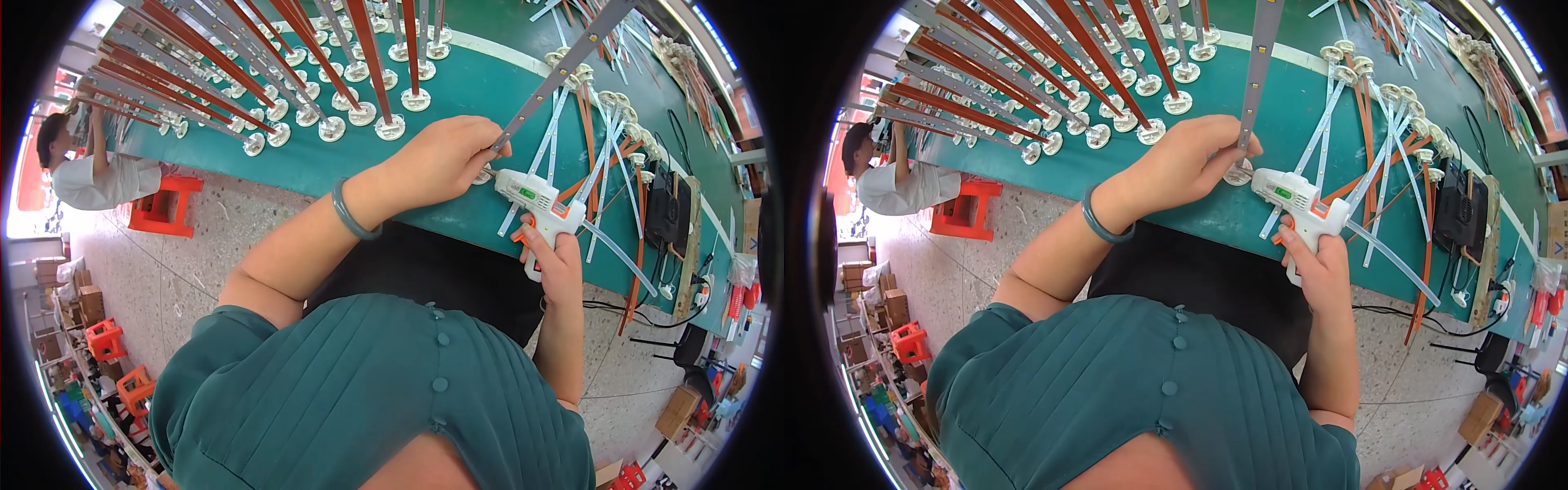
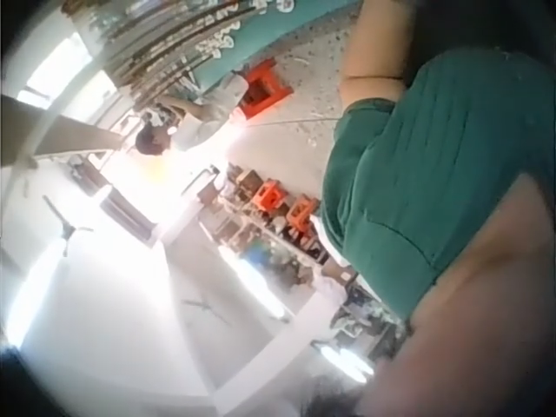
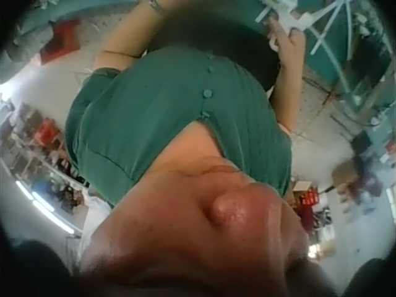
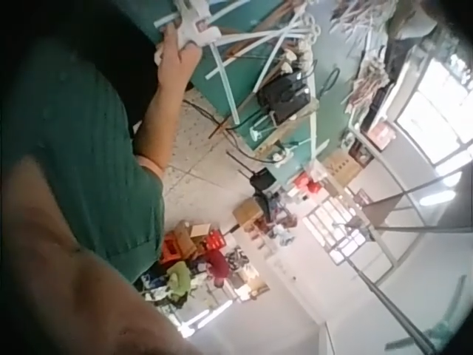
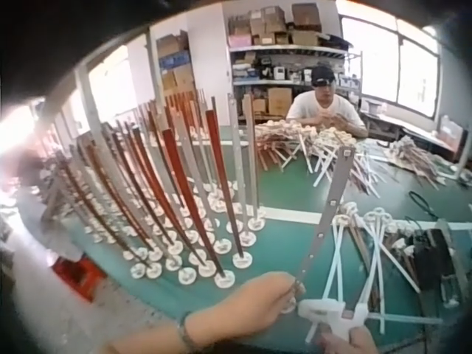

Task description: The person is using a hot glue gun to attach plastic rods and circular components onto white bases at a manual workstation.

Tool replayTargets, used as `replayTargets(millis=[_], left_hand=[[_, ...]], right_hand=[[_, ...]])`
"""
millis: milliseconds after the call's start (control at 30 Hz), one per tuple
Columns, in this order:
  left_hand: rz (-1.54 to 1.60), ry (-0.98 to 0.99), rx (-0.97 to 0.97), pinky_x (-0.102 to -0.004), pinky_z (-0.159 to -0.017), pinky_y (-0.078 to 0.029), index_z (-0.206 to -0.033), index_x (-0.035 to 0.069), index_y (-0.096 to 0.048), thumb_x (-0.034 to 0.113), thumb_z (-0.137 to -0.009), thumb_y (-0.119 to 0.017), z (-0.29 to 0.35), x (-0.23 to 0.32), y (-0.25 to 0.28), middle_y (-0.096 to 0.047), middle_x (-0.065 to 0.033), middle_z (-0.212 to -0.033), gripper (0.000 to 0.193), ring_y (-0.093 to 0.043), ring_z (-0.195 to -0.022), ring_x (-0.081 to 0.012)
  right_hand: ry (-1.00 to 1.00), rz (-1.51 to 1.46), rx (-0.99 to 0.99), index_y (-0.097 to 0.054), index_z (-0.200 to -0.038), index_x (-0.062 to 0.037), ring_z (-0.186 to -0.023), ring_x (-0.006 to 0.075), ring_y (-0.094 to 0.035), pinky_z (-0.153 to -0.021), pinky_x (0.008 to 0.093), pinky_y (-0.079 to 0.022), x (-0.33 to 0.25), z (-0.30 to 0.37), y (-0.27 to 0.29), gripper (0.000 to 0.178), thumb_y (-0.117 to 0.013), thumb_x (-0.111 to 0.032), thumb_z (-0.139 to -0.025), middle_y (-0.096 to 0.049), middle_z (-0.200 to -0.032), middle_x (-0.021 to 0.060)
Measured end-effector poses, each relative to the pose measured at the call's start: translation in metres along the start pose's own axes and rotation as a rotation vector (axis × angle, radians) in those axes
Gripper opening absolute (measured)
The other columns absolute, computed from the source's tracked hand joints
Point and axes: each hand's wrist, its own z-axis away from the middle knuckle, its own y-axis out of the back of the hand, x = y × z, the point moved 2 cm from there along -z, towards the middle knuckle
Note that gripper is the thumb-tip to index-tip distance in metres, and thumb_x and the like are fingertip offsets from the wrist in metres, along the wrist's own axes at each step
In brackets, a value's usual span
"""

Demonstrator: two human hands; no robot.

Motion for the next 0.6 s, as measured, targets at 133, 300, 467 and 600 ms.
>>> replayTargets(millis=[133,300,467,600], left_hand=[[-0.003,-0.014,0.002,-0.0372,-0.075,-0.053,-0.097,-0.001,-0.062,-0.001,-0.091,-0.058,0.0004,-0.0004,0.0001,-0.066,-0.0149,-0.093,0.008,-0.066,-0.086,-0.0332],[-0.015,-0.014,-0.009,-0.0373,-0.075,-0.053,-0.097,-0.001,-0.062,-0.002,-0.090,-0.058,0.0006,0.0010,0.0002,-0.066,-0.0146,-0.093,0.008,-0.065,-0.086,-0.0332],[0.000,0.001,-0.011,-0.0374,-0.075,-0.052,-0.097,0.000,-0.062,-0.002,-0.090,-0.057,0.0019,0.0023,0.0001,-0.065,-0.0136,-0.092,0.009,-0.065,-0.087,-0.0324],[-0.015,-0.021,-0.009,-0.0374,-0.075,-0.052,-0.098,0.000,-0.062,-0.002,-0.090,-0.057,0.0033,0.0026,-0.0015,-0.065,-0.0133,-0.093,0.009,-0.065,-0.087,-0.0322]], right_hand=[[-0.007,-0.001,-0.009,-0.062,-0.110,0.0029,-0.063,0.0081,-0.056,-0.055,0.0216,-0.040,-0.0022,-0.0001,-0.0007,0.024,-0.062,-0.016,-0.094,-0.066,-0.084,0.0079],[-0.032,-0.014,0.008,-0.062,-0.110,0.0027,-0.062,0.0088,-0.056,-0.055,0.0223,-0.040,-0.0023,0.0004,0.0009,0.024,-0.062,-0.016,-0.094,-0.066,-0.083,0.0084],[-0.055,-0.058,0.019,-0.062,-0.113,0.0036,-0.063,0.0099,-0.057,-0.056,0.0228,-0.042,-0.0014,0.0000,0.0026,0.027,-0.062,-0.016,-0.094,-0.069,-0.089,0.0115],[-0.060,-0.061,0.060,-0.060,-0.119,0.0055,-0.065,0.0106,-0.057,-0.057,0.0232,-0.044,-0.0018,0.0035,0.0032,0.032,-0.061,-0.015,-0.094,-0.070,-0.099,0.0151]])
